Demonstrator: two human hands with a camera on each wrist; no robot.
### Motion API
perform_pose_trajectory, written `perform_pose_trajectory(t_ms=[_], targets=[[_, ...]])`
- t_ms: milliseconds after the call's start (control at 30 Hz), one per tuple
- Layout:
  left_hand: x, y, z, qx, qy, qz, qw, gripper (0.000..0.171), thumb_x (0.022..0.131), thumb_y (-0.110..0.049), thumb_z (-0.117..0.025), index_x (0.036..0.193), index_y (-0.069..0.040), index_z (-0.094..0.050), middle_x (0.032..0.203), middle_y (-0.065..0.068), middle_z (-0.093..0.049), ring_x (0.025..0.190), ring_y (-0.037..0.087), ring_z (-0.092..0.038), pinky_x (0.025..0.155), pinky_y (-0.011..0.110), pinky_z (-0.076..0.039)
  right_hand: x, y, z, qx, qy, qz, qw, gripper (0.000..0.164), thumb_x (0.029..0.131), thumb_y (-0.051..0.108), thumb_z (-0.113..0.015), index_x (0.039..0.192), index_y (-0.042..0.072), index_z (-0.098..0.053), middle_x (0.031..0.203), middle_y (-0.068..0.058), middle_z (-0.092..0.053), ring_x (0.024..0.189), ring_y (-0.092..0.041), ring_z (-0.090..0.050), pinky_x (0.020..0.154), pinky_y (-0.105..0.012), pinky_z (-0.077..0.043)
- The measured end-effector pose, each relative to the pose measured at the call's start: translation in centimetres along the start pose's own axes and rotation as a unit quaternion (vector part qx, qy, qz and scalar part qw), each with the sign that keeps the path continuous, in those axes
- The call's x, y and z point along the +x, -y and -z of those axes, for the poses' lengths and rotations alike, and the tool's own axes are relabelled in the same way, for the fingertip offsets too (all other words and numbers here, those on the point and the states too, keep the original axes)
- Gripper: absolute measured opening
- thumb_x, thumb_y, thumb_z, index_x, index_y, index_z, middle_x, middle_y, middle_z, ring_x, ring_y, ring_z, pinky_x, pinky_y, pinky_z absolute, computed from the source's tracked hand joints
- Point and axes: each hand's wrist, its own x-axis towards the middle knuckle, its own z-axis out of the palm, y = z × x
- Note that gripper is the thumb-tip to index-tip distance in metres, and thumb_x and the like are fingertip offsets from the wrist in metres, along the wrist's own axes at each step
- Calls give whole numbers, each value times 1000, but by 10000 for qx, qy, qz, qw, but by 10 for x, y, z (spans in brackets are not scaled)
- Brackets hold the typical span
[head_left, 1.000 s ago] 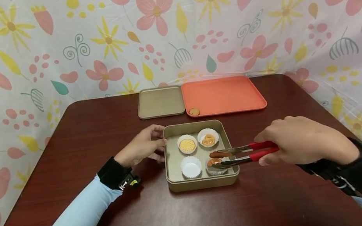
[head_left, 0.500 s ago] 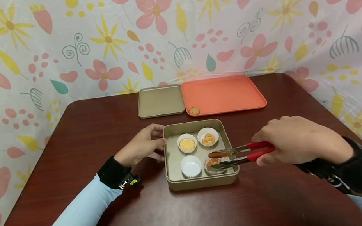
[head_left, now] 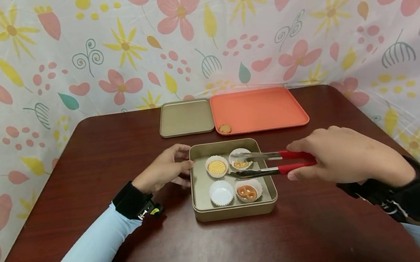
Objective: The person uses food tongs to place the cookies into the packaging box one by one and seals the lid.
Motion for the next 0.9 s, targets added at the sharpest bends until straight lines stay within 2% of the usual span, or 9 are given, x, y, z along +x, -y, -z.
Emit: perform_pose_trajectory(t_ms=[133,267,367,500,700,833,900], targets=[[0,0,0,-10,2,-1,10000,53,103,0,-56,151,-2,-34,146,27,-38,106,46,-61,70,46,-65,4,2,2,138,-294,68,9994,64,89,63,-70,128,12,-68,80,13,-61,60,-3,-51,61,-29,-49],[0,0,0,-15,-15,8,10000,53,103,1,-56,151,-3,-34,146,26,-39,105,44,-61,70,46,-65,11,3,2,222,-602,126,9979,45,91,57,-72,111,18,-67,77,11,-58,61,-6,-50,61,-30,-47],[-1,1,0,-17,-29,13,10000,53,103,0,-56,151,-2,-34,145,26,-39,103,43,-62,70,46,-65,17,1,1,276,-725,106,9969,38,92,56,-72,101,20,-64,71,9,-53,61,-9,-49,60,-29,-44],[0,2,0,-38,-19,30,10000,54,103,1,-56,151,-1,-33,145,28,-39,101,42,-61,69,47,-65,28,-2,1,357,-752,-69,9965,40,93,57,-70,95,18,-61,66,6,-49,60,-11,-47,58,-30,-40],[-1,1,0,-40,-27,28,10000,53,103,0,-56,151,-2,-33,145,28,-40,102,43,-61,69,46,-65,53,-10,-3,409,-872,-517,9940,43,94,59,-68,95,16,-61,70,1,-54,64,-17,-49,56,-32,-38],[0,1,0,-44,-12,26,10000,53,103,0,-56,151,-2,-34,146,28,-39,102,43,-61,69,45,-65,71,-18,-8,397,-912,-830,9916,42,93,55,-70,89,15,-59,70,-3,-52,64,-21,-49,53,-33,-35],[0,1,0,-42,-21,27,10000,53,103,0,-56,151,-2,-34,146,28,-40,101,42,-61,69,46,-65,81,-24,-12,386,-935,-927,9905,39,93,52,-71,91,14,-61,70,-3,-52,65,-22,-49,53,-34,-35]])
